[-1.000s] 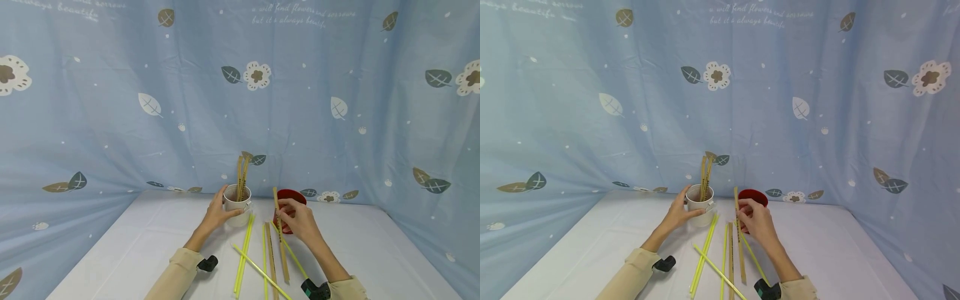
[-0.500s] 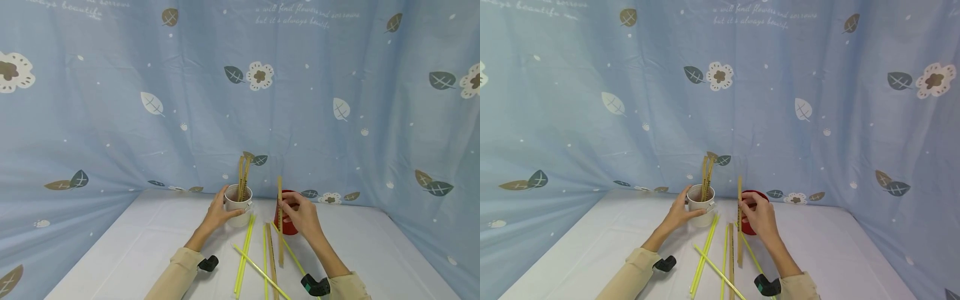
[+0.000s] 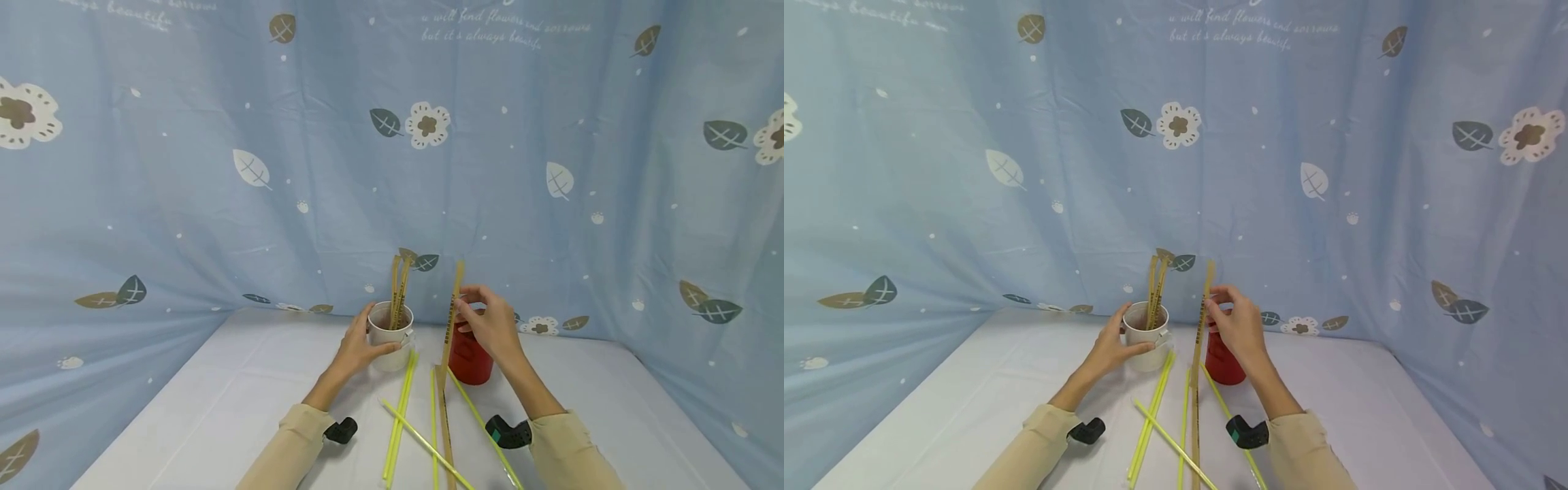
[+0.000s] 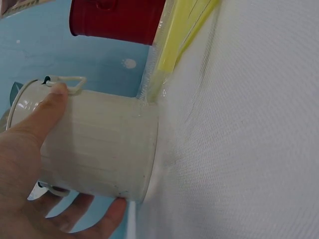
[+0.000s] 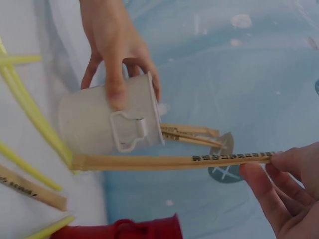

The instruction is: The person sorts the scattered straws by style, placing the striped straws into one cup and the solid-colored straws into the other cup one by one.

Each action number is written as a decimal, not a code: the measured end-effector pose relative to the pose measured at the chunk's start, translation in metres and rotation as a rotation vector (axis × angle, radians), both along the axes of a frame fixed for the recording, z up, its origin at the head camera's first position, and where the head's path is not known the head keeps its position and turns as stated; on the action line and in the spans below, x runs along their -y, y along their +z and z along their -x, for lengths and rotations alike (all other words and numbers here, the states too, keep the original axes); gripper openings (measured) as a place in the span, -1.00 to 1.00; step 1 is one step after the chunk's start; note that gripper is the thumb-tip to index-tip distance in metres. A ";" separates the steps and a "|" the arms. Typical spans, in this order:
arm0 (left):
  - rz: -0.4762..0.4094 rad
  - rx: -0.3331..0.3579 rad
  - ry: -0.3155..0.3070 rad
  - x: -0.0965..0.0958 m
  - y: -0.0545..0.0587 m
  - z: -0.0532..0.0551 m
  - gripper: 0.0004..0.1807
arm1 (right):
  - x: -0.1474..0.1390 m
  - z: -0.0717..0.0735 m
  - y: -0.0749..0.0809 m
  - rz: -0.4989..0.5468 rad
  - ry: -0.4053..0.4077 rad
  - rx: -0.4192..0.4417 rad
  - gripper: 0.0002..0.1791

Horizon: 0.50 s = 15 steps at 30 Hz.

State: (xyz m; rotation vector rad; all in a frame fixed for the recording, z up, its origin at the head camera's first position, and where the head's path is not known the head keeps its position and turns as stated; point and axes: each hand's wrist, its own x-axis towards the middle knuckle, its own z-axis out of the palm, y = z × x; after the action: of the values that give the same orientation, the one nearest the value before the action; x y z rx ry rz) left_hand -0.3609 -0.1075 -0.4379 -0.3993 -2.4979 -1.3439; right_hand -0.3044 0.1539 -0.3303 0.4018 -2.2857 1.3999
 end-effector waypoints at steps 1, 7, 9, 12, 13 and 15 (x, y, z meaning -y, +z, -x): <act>0.004 -0.002 0.005 0.000 0.000 0.000 0.19 | 0.002 0.002 0.003 0.000 -0.005 -0.017 -0.70; 0.008 0.002 0.013 0.000 -0.001 0.000 0.18 | 0.018 0.014 0.021 -0.009 -0.056 -0.137 -0.72; 0.006 0.002 0.010 0.000 -0.001 -0.001 0.18 | 0.023 0.017 0.028 0.008 -0.056 -0.165 -0.73; 0.004 0.007 0.006 0.000 0.000 -0.001 0.18 | 0.032 0.021 0.040 0.064 -0.046 -0.198 -0.74; 0.001 0.009 0.005 0.000 0.000 -0.001 0.18 | 0.035 0.022 0.043 0.083 -0.041 -0.208 -0.74; -0.001 0.012 0.003 0.000 0.000 -0.002 0.18 | 0.041 0.024 0.050 0.119 -0.033 -0.228 -0.76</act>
State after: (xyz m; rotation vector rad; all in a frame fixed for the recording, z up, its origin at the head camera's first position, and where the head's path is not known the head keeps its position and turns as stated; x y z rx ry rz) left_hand -0.3593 -0.1072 -0.4377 -0.3880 -2.5070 -1.3500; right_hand -0.3284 0.1132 -0.2798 0.4589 -2.0086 1.3893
